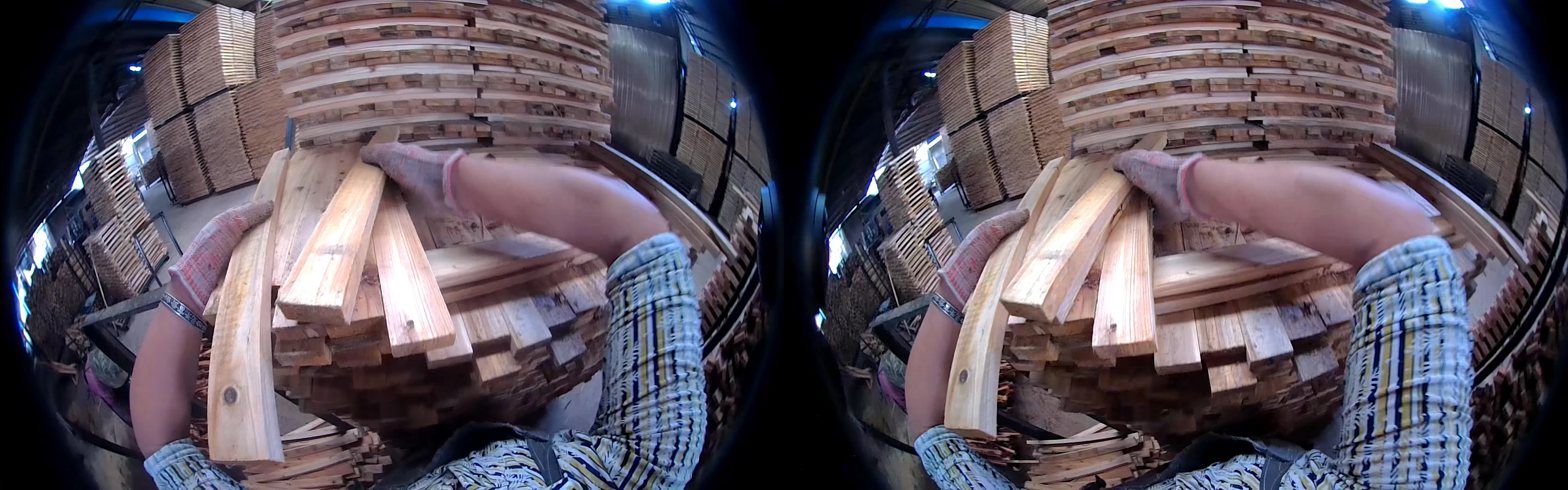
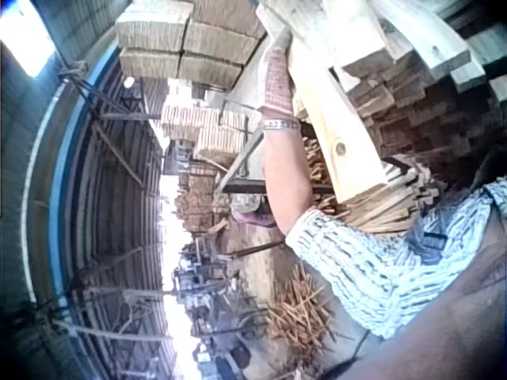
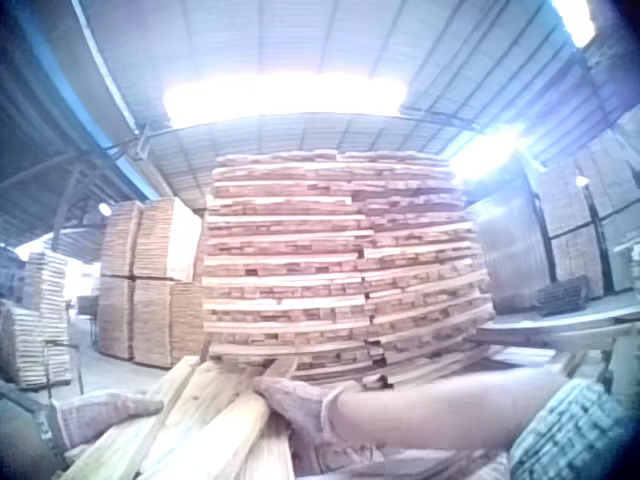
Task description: The person stacks wooden planks in a warehouse environment. They pick up individual planks from a large pile and place them onto a growing stack, occasionally adjusting the alignment of the wood. The person wears gloves and a patterned shirt while performing the repetitive manual labor.
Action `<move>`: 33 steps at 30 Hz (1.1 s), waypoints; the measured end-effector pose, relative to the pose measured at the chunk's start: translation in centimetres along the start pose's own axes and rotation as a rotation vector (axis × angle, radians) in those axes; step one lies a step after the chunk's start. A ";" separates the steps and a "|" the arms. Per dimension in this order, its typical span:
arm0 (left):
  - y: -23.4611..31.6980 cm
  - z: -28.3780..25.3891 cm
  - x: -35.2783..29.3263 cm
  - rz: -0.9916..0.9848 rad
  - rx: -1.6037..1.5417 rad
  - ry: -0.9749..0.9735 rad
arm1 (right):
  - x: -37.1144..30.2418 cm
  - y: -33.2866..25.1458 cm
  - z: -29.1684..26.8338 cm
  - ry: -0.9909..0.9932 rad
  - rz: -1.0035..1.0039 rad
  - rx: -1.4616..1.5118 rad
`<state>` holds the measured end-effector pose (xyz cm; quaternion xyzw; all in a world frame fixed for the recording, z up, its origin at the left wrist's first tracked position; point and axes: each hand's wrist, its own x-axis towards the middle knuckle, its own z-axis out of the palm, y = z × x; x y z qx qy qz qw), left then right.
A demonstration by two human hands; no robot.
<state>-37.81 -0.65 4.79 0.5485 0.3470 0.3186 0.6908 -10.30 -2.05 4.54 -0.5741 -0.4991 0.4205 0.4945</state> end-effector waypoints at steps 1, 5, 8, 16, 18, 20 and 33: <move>-0.1 0.2 0.1 -0.002 -0.002 -0.003 | -0.8 -0.8 0.5 0.004 -0.015 -0.123; -0.3 -0.7 -0.1 0.069 0.081 0.010 | -5.1 -6.0 3.1 -0.037 -0.111 -0.602; 0.1 1.1 -0.5 0.104 0.095 -0.023 | -3.1 -6.0 0.1 -0.186 -0.200 -1.094; 0.0 -0.1 -0.6 0.068 0.038 0.016 | -4.2 -4.0 -8.1 -0.054 -0.195 -1.190; -0.2 -0.3 -0.2 0.093 0.091 -0.026 | -4.9 -2.9 -8.9 -0.073 -0.134 -0.947; -0.3 0.6 -0.7 0.097 0.111 -0.002 | -3.7 0.0 -7.7 -0.102 -0.412 -1.300; -0.2 0.9 -0.3 0.124 0.091 0.046 | -12.4 -3.9 -18.0 0.164 -0.091 -0.888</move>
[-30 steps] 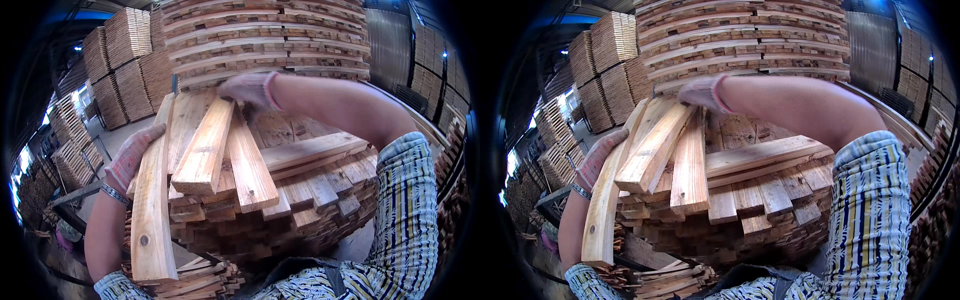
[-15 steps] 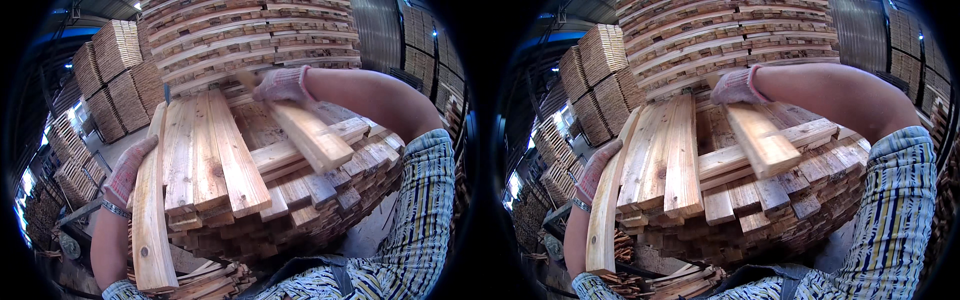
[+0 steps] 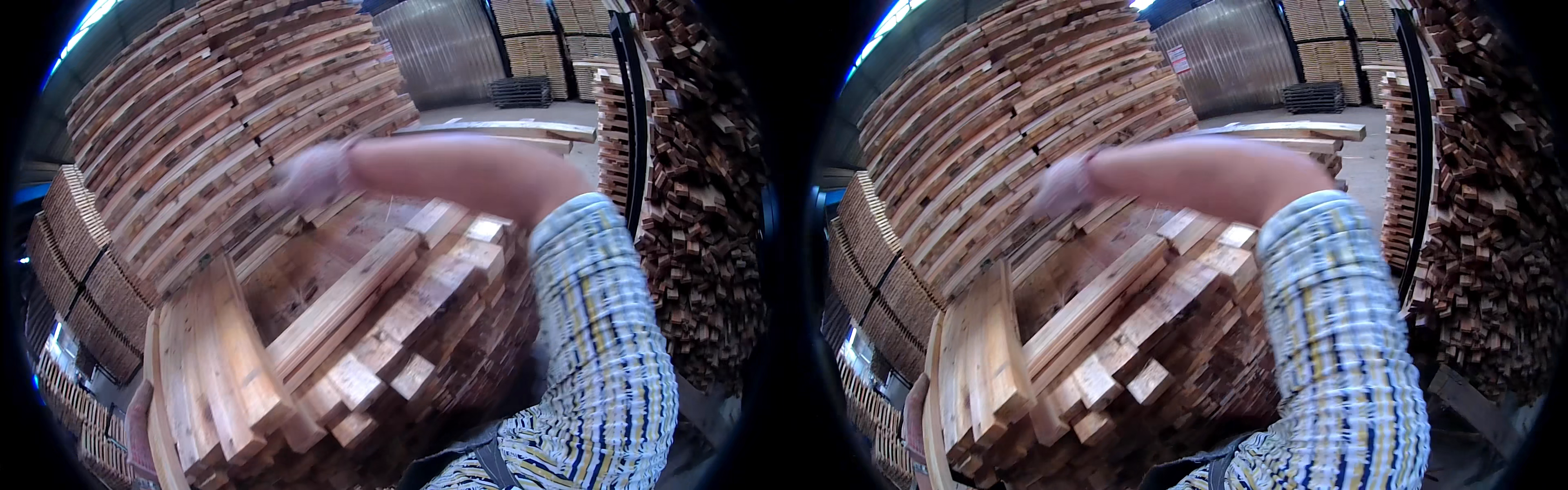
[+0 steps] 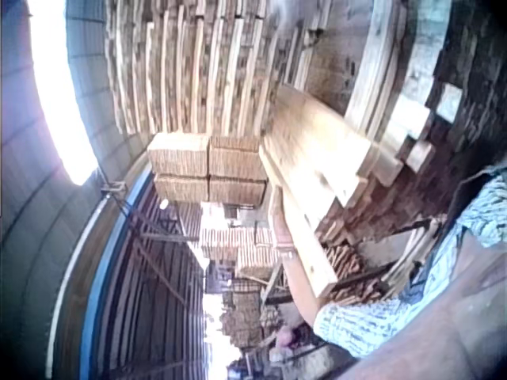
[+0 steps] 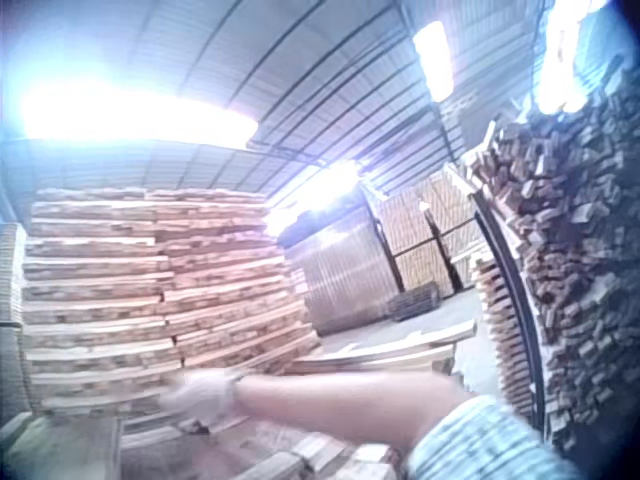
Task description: The person stacks wooden planks in a warehouse environment. They pick up individual planks from a large pile and place them onto a growing stack, occasionally adjusting the alignment of the wood. The person wears gloves and a patterned shirt while performing the repetitive manual labor.
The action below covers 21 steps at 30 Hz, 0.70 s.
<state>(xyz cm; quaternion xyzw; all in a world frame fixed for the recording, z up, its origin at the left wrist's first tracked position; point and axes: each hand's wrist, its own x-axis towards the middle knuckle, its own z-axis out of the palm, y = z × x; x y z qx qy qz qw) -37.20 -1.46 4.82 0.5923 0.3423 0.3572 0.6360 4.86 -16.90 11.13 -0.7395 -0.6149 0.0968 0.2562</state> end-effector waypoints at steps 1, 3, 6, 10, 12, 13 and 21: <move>-0.2 0.7 0.6 -0.003 -0.004 -0.021 | -0.7 5.1 -4.3 0.209 -0.013 -0.370; -0.6 1.0 1.2 -0.016 -0.003 -0.017 | -4.3 14.6 -10.1 0.255 0.240 -0.613; -0.4 1.1 1.8 -0.014 -0.006 -0.026 | -12.3 24.8 -13.1 0.295 0.581 -0.610; -0.6 1.2 1.4 -0.014 0.022 0.027 | -10.7 22.7 -12.3 -0.105 0.699 -0.534; -0.2 1.1 1.0 0.004 0.026 0.046 | -10.4 21.5 -10.8 -0.056 0.565 -0.668; -0.4 0.9 1.0 0.006 0.018 0.052 | -10.1 21.1 -10.1 -0.045 0.502 -0.739; -0.7 0.7 0.3 0.055 -0.028 0.051 | -10.9 12.7 -10.9 0.140 0.332 -0.480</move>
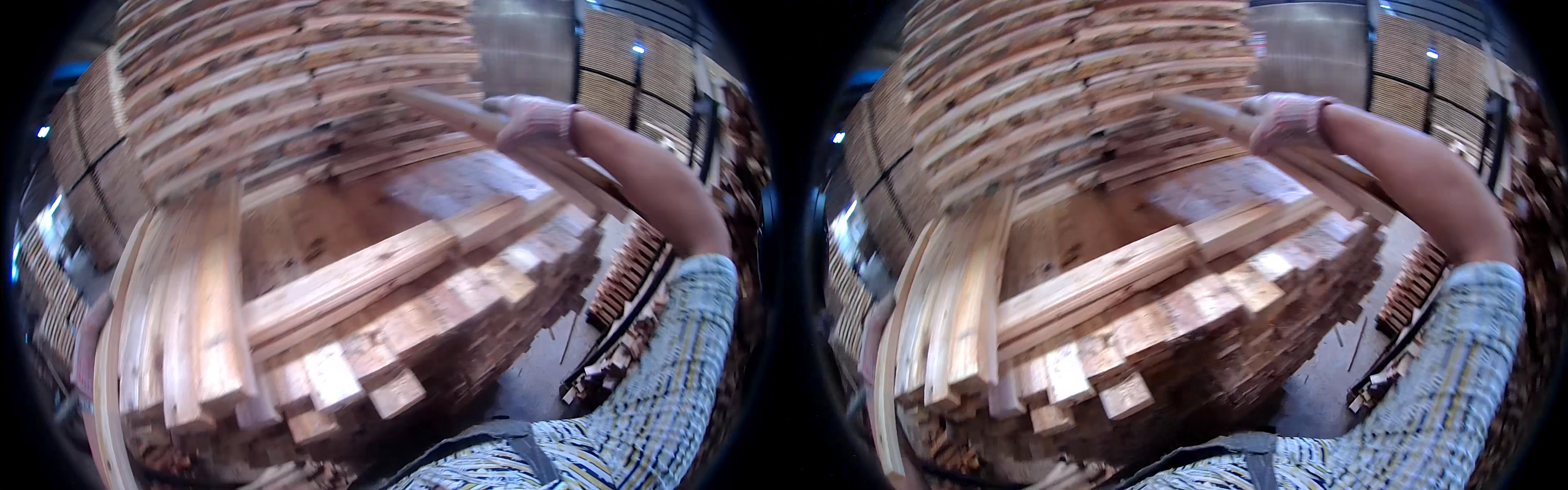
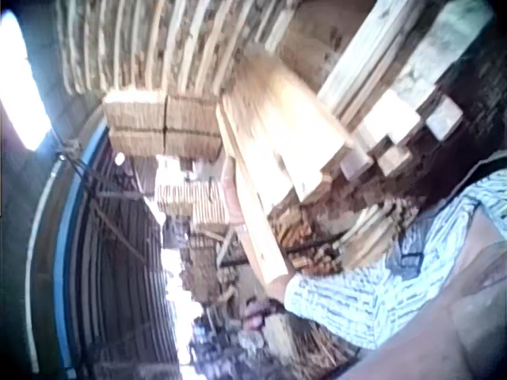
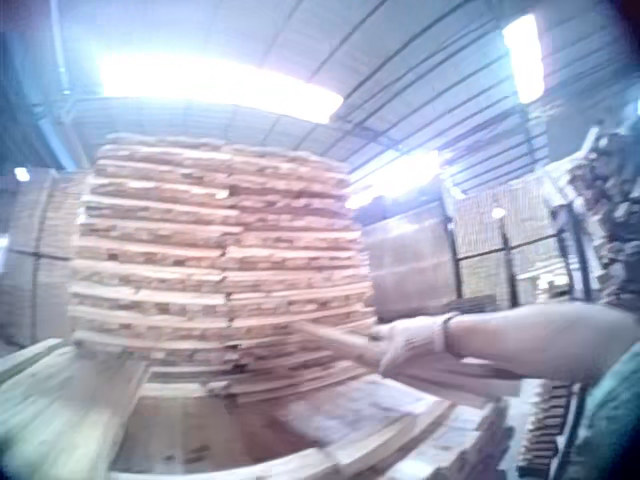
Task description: The person stacks wooden planks in a warehouse environment. They pick up individual planks from a large pile and place them onto a growing stack, occasionally adjusting the alignment of the wood. The person wears gloves and a patterned shirt while performing the repetitive manual labor.
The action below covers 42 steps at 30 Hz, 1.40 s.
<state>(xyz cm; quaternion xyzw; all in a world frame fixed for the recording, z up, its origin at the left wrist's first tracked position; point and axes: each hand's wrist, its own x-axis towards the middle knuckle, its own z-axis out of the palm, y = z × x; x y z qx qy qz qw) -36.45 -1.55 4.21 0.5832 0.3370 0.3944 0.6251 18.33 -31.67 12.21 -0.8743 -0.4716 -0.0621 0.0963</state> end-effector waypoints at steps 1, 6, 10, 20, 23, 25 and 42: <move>0.1 -0.3 -1.0 -0.007 0.008 0.043 | 1.1 -2.5 0.7 -0.016 -0.040 0.167; -0.2 0.6 -1.3 -0.001 -0.040 0.024 | 4.4 -11.5 1.4 -0.207 -0.160 0.450; 0.4 0.5 -2.5 0.015 0.012 0.064 | 8.4 -22.5 6.6 -0.273 -0.634 -0.121; 0.3 -0.4 -1.0 -0.009 0.008 -0.005 | 4.6 -29.8 7.5 -0.186 -0.448 0.057; 0.2 -0.1 -2.1 0.091 0.027 -0.035 | 5.7 -25.0 6.1 -0.128 -0.286 0.385; 0.3 -0.4 -1.2 -0.060 -0.059 -0.039 | 6.4 -23.4 6.5 -0.108 -0.184 0.381; 0.6 -1.3 -1.6 0.010 0.039 0.028 | 7.3 -29.4 12.6 0.016 -0.640 0.134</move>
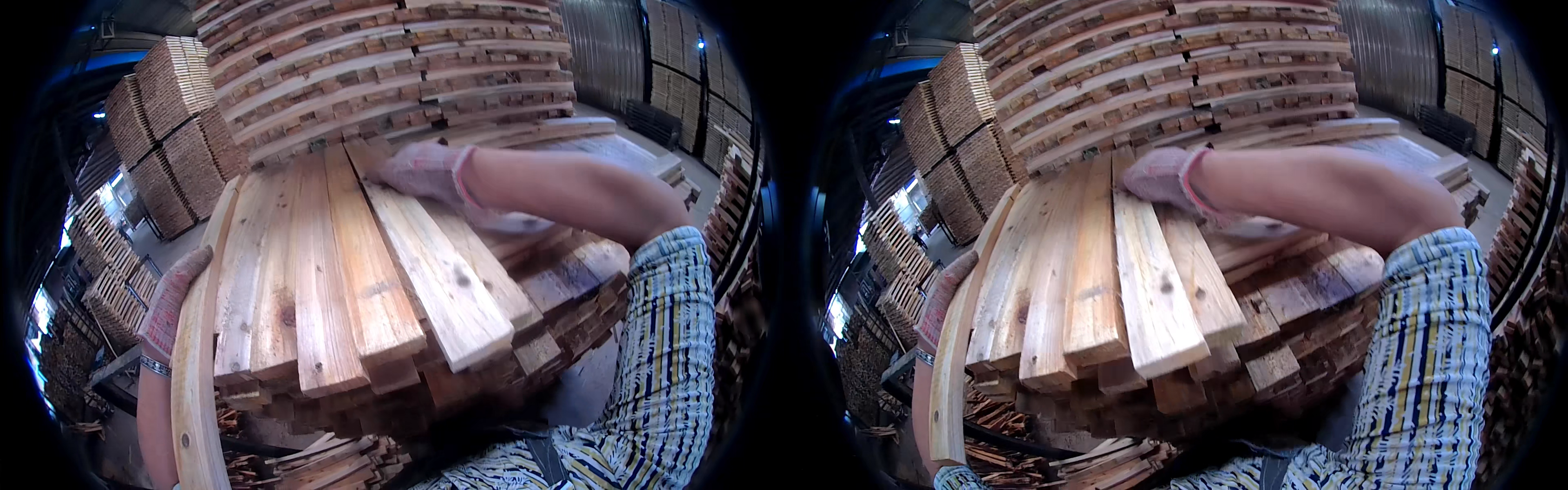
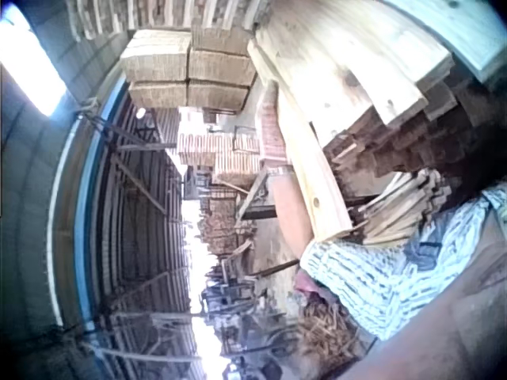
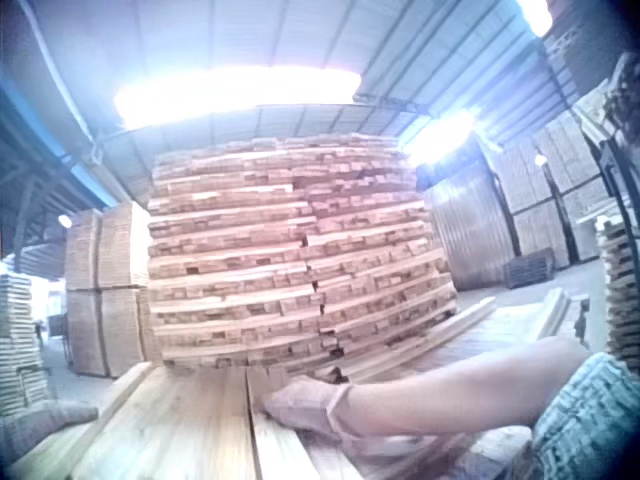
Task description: The person stacks wooden planks in a warehouse environment. They pick up individual planks from a large pile and place them onto a growing stack, occasionally adjusting the alignment of the wood. The person wears gloves and a patterned shirt while performing the repetitive manual labor.
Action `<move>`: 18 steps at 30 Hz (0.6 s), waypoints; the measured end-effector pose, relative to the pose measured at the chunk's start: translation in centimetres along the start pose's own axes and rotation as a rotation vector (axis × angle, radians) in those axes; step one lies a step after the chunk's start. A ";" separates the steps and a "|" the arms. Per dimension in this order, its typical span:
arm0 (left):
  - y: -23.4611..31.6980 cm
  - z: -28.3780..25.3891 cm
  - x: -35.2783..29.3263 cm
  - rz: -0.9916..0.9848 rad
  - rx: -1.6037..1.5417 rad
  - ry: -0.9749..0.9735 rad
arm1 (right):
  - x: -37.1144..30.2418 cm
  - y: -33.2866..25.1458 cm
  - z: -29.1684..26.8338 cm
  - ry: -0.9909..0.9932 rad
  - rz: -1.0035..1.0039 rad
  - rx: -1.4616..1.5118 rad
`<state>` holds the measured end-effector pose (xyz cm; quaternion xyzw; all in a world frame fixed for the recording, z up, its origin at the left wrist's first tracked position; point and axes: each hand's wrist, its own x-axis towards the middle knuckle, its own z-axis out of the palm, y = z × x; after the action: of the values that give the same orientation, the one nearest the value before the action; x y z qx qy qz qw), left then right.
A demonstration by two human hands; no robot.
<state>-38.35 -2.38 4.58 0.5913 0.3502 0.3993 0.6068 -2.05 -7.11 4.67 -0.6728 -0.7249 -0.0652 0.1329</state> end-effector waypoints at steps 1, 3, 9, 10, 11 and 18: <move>-0.1 -0.3 -0.1 -0.058 -0.028 -0.015 | 0.4 -0.8 0.3 0.000 0.164 0.223; -0.4 1.9 0.7 -0.044 -0.032 -0.115 | 2.9 4.9 2.1 -0.049 0.227 0.489; -0.7 -0.3 1.0 0.025 -0.099 -0.032 | 1.4 0.5 0.0 0.087 0.205 0.192; -0.5 -0.7 1.0 0.022 -0.090 -0.048 | 0.0 -0.6 -1.2 0.229 0.235 0.202; -0.6 -0.8 1.0 0.010 -0.085 -0.068 | -1.8 -1.2 -2.2 0.364 0.272 0.208; -1.3 -0.5 1.8 -0.045 -0.120 -0.103 | -17.3 -9.0 -0.7 0.541 -0.084 0.068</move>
<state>-37.95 -0.48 3.36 0.5655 0.3071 0.3749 0.6673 -9.86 -24.66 1.29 -0.5955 -0.6920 -0.2238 0.3413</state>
